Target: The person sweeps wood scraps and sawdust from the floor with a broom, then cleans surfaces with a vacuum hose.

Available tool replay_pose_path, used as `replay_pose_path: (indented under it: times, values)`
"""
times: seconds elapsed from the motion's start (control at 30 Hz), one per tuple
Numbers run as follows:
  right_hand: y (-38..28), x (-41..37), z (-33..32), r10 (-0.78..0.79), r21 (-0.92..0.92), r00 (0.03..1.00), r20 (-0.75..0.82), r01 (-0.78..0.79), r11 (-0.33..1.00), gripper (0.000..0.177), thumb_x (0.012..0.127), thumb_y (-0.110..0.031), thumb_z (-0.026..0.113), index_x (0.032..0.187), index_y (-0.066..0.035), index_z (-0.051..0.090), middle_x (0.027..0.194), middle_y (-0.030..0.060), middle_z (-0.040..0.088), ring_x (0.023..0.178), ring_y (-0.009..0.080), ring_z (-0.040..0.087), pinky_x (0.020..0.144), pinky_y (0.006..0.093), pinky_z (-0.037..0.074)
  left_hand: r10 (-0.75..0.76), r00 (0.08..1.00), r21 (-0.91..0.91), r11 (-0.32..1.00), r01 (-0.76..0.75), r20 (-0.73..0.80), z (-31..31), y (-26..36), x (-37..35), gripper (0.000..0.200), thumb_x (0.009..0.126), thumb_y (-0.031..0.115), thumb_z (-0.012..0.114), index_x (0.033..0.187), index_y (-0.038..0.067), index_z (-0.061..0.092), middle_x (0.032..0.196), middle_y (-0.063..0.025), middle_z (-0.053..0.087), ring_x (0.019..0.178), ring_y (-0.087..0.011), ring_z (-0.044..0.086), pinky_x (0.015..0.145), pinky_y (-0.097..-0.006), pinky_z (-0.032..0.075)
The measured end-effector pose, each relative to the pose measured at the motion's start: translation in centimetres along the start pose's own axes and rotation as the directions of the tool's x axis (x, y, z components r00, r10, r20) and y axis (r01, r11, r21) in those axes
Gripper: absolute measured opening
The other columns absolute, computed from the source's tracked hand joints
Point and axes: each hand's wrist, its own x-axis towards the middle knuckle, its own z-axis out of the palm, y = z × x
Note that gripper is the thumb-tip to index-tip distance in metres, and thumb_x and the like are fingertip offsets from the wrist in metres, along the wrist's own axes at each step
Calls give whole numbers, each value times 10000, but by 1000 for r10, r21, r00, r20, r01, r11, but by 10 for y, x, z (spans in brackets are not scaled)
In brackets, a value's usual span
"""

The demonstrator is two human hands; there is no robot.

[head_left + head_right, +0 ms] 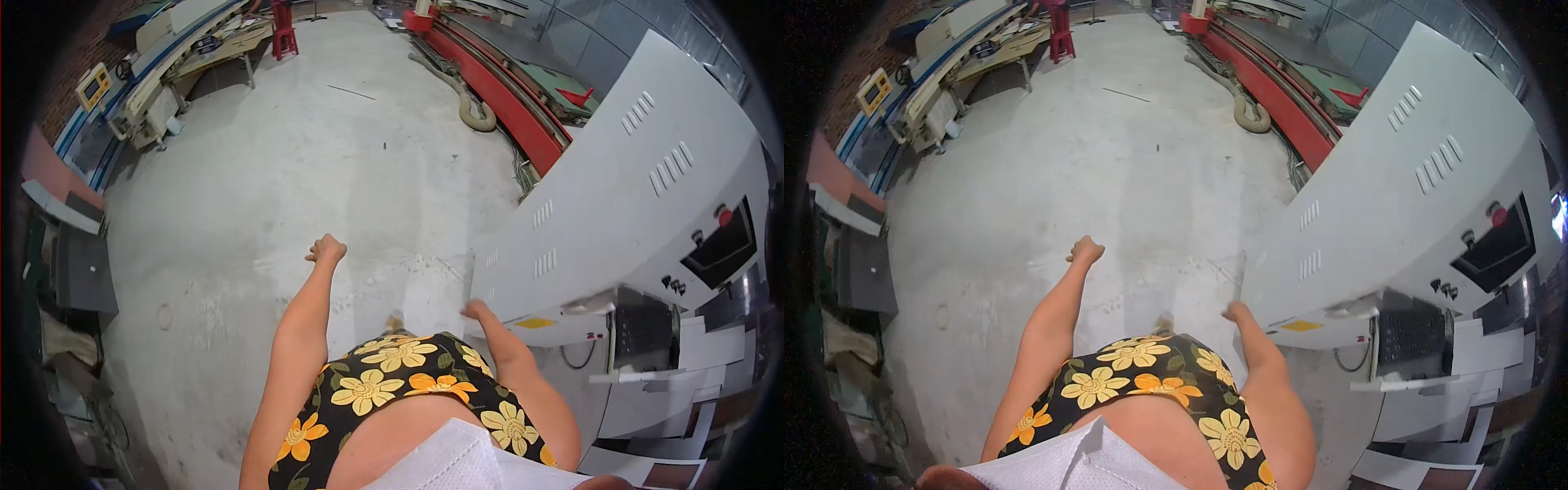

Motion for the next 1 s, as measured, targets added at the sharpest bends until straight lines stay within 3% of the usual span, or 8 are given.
replay_pose_path:
  times: [0.1,0.13,0.27,0.4,0.47,0.57,0.77,1.0]
  values:
    - [48,-3,35,112,-5,945,307,-116,993,517,779,-483,401,732,-29,643,805,169,615,736,337,584,724,393,450,-34,999,35,999,34,11,-1,24,72,396,665,162,533,1050,76,549,1170,-165,472,1108,-325,417,920,-485,249]
    - [59,2,43,225,78,883,412,-281,957,525,672,-508,577,886,-32,628,954,189,588,904,333,553,784,374,441,-49,999,46,998,49,-2,-2,35,98,389,663,160,531,1041,70,554,1163,-164,480,1104,-324,423,915,-481,254]
    - [56,4,4,497,486,721,484,-693,532,530,685,-520,555,841,-19,630,867,177,610,782,310,586,738,367,453,16,999,35,999,-17,33,-29,104,183,391,669,169,530,1043,56,548,1129,-169,507,1091,-330,445,928,-510,238]
    - [73,150,4,354,402,867,351,-481,779,523,720,-521,486,748,-22,639,735,152,625,683,285,604,693,384,460,82,995,18,997,-81,-52,-66,149,249,395,674,181,532,1047,53,541,1108,-176,521,1089,-343,453,938,-558,214]
    - [69,223,-46,-76,156,992,104,59,986,499,740,-505,452,621,-57,639,661,130,618,720,295,602,694,411,459,82,993,4,997,-81,-89,-65,153,287,405,676,203,536,1046,40,544,1129,-176,515,1106,-352,440,946,-596,185]
    - [14,289,-188,-27,342,969,-246,113,933,387,718,-368,535,875,-27,627,764,166,616,664,247,604,639,340,474,-25,998,61,998,21,56,-63,167,338,468,679,227,534,1102,27,507,1179,-171,483,1126,-368,416,932,-639,155]
    - [-36,388,-379,1,734,953,-304,233,638,407,751,-264,596,1060,-4,548,861,145,620,741,187,596,671,289,467,302,944,130,939,-318,129,-37,166,510,386,641,308,584,816,-33,619,879,-237,593,895,-355,564,778,-431,441]
    - [-28,403,-552,142,819,915,-378,260,511,401,773,-236,584,1098,-10,524,953,142,597,873,197,567,748,293,453,386,922,-435,834,-339,21,-65,210,652,253,690,213,597,623,-31,577,654,-164,599,586,-232,580,556,-327,470]
